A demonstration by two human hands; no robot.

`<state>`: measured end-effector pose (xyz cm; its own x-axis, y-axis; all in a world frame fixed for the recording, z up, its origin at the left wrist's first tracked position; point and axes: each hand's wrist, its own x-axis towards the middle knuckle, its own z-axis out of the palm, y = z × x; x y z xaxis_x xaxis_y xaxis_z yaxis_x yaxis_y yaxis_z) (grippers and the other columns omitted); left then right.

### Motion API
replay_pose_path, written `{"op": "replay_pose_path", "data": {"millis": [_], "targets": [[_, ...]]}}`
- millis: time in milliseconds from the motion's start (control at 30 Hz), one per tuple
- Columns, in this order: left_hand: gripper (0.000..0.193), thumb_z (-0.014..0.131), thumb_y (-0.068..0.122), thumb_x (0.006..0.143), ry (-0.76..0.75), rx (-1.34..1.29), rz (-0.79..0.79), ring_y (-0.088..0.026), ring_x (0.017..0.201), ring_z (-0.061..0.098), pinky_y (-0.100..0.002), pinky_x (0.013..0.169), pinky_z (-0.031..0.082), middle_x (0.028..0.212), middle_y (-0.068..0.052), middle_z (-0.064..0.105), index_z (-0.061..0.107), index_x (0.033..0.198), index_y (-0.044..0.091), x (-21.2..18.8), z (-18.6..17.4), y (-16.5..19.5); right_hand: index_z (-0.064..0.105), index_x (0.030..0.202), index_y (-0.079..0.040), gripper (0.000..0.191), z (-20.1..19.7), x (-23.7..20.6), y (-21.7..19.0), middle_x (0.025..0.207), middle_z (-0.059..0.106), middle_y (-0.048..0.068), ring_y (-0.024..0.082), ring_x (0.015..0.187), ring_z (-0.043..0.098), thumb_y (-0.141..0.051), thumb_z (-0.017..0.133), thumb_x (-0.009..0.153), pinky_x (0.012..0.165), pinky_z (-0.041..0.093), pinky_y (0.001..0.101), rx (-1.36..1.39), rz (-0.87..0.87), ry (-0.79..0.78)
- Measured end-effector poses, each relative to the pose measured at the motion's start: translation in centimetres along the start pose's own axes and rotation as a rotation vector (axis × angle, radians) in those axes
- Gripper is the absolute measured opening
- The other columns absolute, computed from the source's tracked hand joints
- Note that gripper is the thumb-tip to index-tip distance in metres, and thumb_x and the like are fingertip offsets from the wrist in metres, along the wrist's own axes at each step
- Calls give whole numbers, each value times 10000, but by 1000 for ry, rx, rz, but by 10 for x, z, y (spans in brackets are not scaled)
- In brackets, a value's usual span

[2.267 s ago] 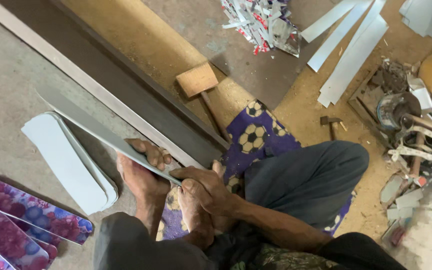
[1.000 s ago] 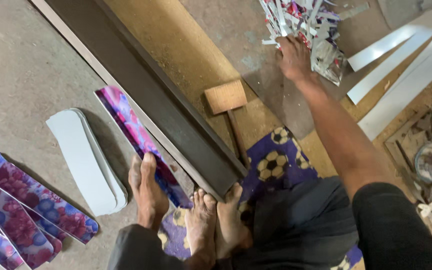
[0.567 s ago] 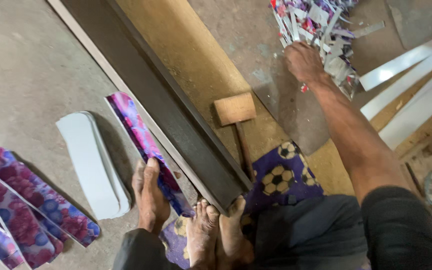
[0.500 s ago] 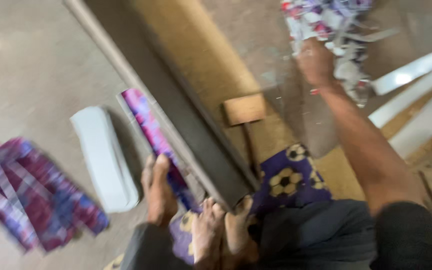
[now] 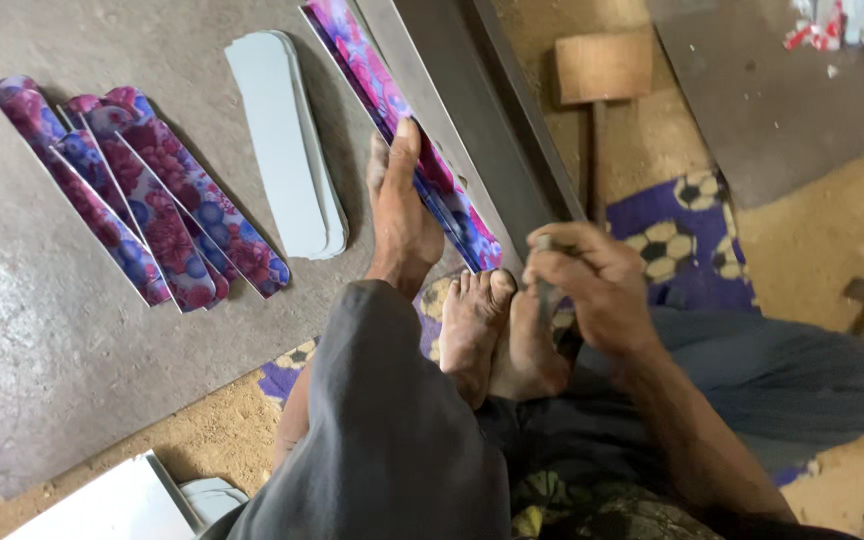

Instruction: The person sits on the floor and repeatedly places slipper soles into a metal mold, then uses a wooden mallet to strike and shape the soles. They remove the shaped soles, trim excess material, and repeat the process with additional soles.

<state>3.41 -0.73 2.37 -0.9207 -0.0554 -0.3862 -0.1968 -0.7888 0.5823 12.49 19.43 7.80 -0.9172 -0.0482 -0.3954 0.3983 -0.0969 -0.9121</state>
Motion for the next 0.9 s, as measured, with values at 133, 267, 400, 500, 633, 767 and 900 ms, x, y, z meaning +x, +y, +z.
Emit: {"op": "replay_pose_path", "data": {"millis": [133,267,400,500,633,767,900], "targets": [[206,641,305,1036,1,49,-60,-138,694,627,-331,572,546,873,-6,626,556,1130,142,-10,10,3,686,1180,88,257,16,-16,-3,939,735,109,127,817,693,-37,664,957,715,571,247,13,-17,-52],[221,625,337,1024,-20,86,-64,-119,682,615,-327,581,554,841,-2,611,551,1112,147,-13,17,9,704,1173,84,254,17,-19,-5,907,744,113,125,781,697,-85,657,989,691,575,242,-76,-61,-75],[238,633,349,1031,-15,65,-80,-126,682,614,-332,589,557,832,-19,609,531,1068,137,-10,15,11,676,1179,74,264,20,-17,-7,919,724,104,115,731,685,-109,641,993,628,553,227,-34,-21,-76],[240,627,358,1019,-3,79,-86,-121,663,611,-313,573,552,819,-14,607,540,1066,139,-8,11,9,686,1159,78,254,23,-17,-8,941,741,110,111,735,688,-114,639,999,636,571,225,-46,-52,-101],[240,627,351,1045,-67,73,-41,-107,684,602,-298,592,548,842,-11,609,552,1103,131,-8,7,6,702,1152,84,252,25,-16,-10,933,740,119,113,743,696,-105,655,990,639,571,230,-125,-46,-62],[212,602,307,1076,-82,22,-22,-104,741,624,-299,625,558,899,-6,636,577,1163,116,-9,7,4,704,1162,83,254,24,-16,-10,959,747,122,114,770,705,-100,660,991,660,585,230,-143,-60,-62],[201,590,265,1077,-105,-5,15,-112,820,657,-310,663,574,994,-11,677,595,1208,113,-10,9,1,720,1153,76,246,21,-16,-11,961,755,135,118,798,706,-103,667,993,674,583,223,-262,-112,-52]]}}
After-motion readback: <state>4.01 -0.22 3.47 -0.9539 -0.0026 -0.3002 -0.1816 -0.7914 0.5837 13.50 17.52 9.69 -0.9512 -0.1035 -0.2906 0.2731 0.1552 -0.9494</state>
